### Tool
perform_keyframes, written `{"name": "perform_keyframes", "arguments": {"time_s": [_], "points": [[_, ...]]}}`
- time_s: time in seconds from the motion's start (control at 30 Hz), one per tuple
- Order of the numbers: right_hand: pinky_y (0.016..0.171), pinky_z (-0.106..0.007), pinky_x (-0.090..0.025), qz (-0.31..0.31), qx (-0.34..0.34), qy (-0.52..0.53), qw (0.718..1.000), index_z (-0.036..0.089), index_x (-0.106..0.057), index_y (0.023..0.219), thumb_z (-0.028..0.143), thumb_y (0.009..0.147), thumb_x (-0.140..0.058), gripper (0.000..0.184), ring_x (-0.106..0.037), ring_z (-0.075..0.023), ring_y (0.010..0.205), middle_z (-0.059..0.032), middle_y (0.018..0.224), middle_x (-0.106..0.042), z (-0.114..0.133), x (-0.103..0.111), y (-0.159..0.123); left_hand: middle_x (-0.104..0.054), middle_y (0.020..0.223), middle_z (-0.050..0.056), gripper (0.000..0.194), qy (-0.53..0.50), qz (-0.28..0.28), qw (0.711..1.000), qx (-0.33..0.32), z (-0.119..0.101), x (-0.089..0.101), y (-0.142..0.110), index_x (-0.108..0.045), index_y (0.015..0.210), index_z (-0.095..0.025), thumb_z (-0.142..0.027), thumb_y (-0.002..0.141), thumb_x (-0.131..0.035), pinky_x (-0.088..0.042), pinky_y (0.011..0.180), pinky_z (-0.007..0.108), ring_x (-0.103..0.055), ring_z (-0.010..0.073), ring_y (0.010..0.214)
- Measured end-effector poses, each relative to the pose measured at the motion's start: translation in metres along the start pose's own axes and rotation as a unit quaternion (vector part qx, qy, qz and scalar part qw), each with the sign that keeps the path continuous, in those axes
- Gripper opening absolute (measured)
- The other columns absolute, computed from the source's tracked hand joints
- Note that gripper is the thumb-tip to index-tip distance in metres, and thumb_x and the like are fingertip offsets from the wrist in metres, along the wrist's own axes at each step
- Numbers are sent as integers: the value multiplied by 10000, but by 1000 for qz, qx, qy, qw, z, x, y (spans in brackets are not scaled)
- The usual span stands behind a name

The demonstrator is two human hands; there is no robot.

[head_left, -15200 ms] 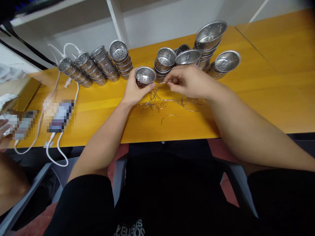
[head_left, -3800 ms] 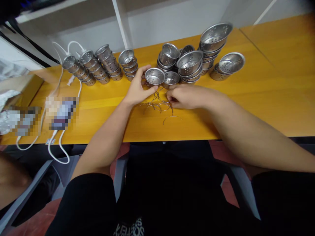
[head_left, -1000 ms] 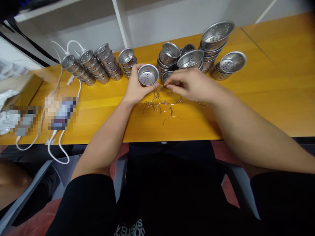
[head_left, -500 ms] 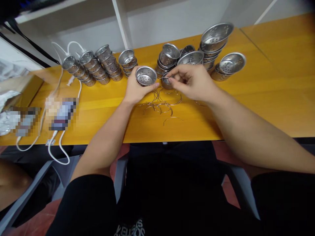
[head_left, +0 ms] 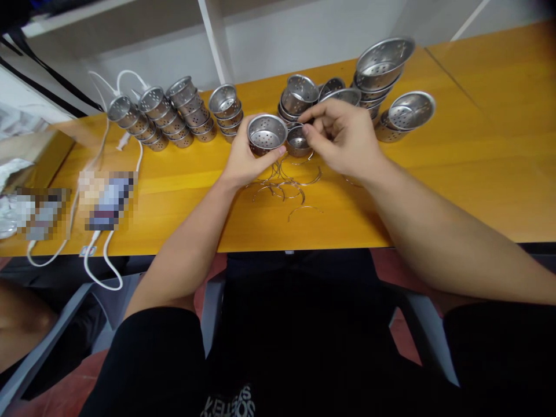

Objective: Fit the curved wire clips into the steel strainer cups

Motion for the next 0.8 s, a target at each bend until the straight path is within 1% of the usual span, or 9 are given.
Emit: {"name": "perform_keyframes", "arguments": {"time_s": [0.13,0.2,0.3,0.37,0.47,0.53,0.67,0.73,0.8], "points": [[965,-571,-637,7,-6,-24,1000,287,-675,1788,895,1246,-460,842,-780,-444,1119,-179,1211,-859,1,-2,1,-742,1598,136,1014,-16,8,1000,3,-12,-9,-4,-507,1734,-346,-1016,1038,-816,-693,1354,614,-806,391,1570],[968,-592,-652,9,-8,-28,1000,304,-667,1808,874,1258,-431,826,-795,-458,1118,-173,1211,-863,1,-4,1,-740,1585,123,994,-21,13,1000,2,-18,-14,-6,-501,1719,-347,-992,1044,-841,-715,1326,603,-824,381,1548],[982,-606,-670,13,-17,-49,999,299,-658,1816,889,1261,-393,852,-806,-471,1120,-169,1155,-850,0,-9,2,-711,1636,123,1032,-21,32,999,-2,-30,-20,-9,-443,1771,-360,-941,1048,-892,-726,1321,590,-828,370,1555],[995,-604,-677,17,-15,-63,998,288,-669,1795,908,1263,-346,879,-809,-467,1115,-168,1134,-840,1,-11,2,-685,1676,136,1077,-14,48,999,-3,-36,-23,-12,-406,1817,-364,-900,1045,-931,-722,1337,608,-813,384,1588],[1004,-586,-687,22,-9,-61,998,280,-712,1736,861,1290,-272,855,-811,-443,1102,-167,1146,-842,2,-15,2,-683,1671,140,1129,-10,62,998,-3,-42,-25,-14,-404,1833,-359,-882,1014,-980,-724,1336,640,-811,407,1591],[1012,-568,-689,20,-8,-54,998,265,-740,1697,796,1312,-286,798,-813,-427,1096,-169,1159,-845,2,-16,2,-691,1663,139,1153,-12,66,998,-4,-44,-26,-14,-412,1826,-354,-890,991,-999,-727,1331,629,-814,412,1583],[1033,-568,-688,14,-20,-51,998,247,-760,1689,676,1320,-406,668,-812,-431,1091,-168,1145,-854,2,-17,3,-701,1656,133,1147,-23,67,998,-5,-44,-30,-14,-411,1806,-352,-895,986,-1001,-730,1309,580,-824,398,1555],[1037,-582,-689,13,-28,-51,998,258,-754,1709,659,1310,-426,654,-807,-441,1088,-166,1135,-859,3,-17,3,-719,1626,126,1116,-38,59,998,-3,-45,-31,-13,-439,1763,-350,-902,975,-1006,-741,1280,569,-843,387,1511],[1029,-583,-691,16,-32,-62,997,270,-727,1744,698,1307,-396,695,-808,-447,1095,-166,1138,-861,5,-17,2,-738,1600,122,1085,-44,50,998,5,-47,-31,-12,-465,1725,-348,-889,967,-1023,-747,1263,569,-854,382,1476]]}}
Point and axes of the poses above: each hand's wrist, its own y-axis towards the middle knuckle, its own x-axis out of the back of the hand, z = x × y, the point moved 8 cm from there along y, towards the middle knuckle
